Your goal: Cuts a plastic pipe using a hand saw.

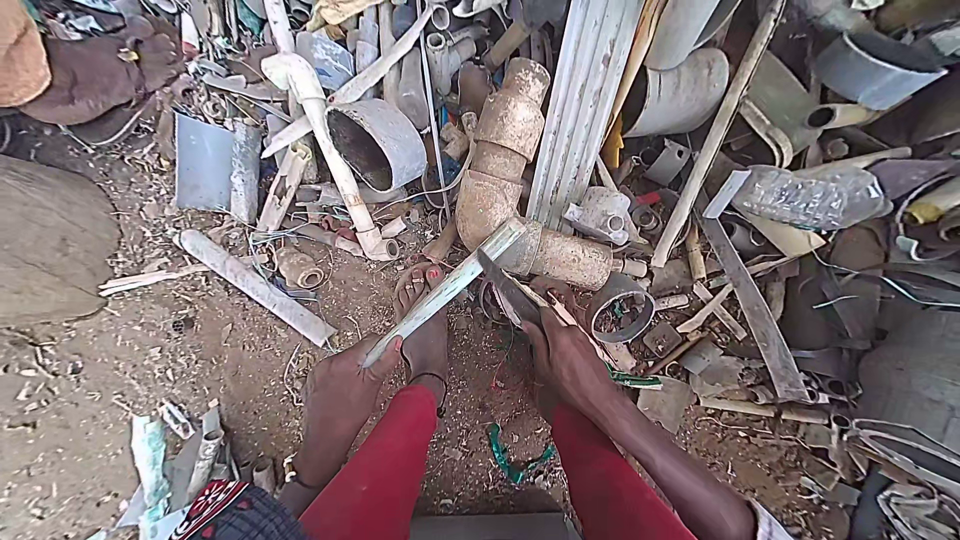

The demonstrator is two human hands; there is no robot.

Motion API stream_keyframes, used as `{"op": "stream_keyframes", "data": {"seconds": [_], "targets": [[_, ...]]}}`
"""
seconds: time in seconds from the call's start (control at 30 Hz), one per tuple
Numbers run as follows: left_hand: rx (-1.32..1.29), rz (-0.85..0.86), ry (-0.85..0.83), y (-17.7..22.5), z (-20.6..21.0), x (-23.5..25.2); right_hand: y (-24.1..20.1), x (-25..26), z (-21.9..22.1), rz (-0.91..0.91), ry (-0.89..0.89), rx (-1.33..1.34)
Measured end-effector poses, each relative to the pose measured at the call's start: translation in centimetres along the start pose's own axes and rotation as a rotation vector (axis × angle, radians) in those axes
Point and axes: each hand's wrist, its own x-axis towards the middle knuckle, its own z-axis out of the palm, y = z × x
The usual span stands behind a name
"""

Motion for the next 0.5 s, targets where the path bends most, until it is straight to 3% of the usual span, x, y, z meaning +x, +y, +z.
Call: {"op": "stream_keyframes", "data": {"seconds": [0.03, 0.13, 0.2, 0.4, 0.5], "targets": [[0.001, 0.006, 0.010, 0.0, 0.0, 0.0, -0.1, -0.1, -0.9, 0.012, -0.063, 0.036], [0.014, 0.024, 0.036, 0.2, 0.0, -0.1, 0.4, 0.7, -2.2, 0.052, 0.066, 0.022], [0.028, 0.025, 0.052, 0.5, -0.1, -0.1, -0.1, 1.4, -2.4, 0.120, 0.058, -0.043], [0.036, 0.001, 0.049, 0.6, 0.0, -0.1, -0.4, 0.6, -3.2, 0.078, -0.194, 0.119], [0.037, -0.009, 0.044, 0.4, -0.1, -0.2, 0.1, 1.6, -4.7, 0.111, -0.041, 0.096]]}}
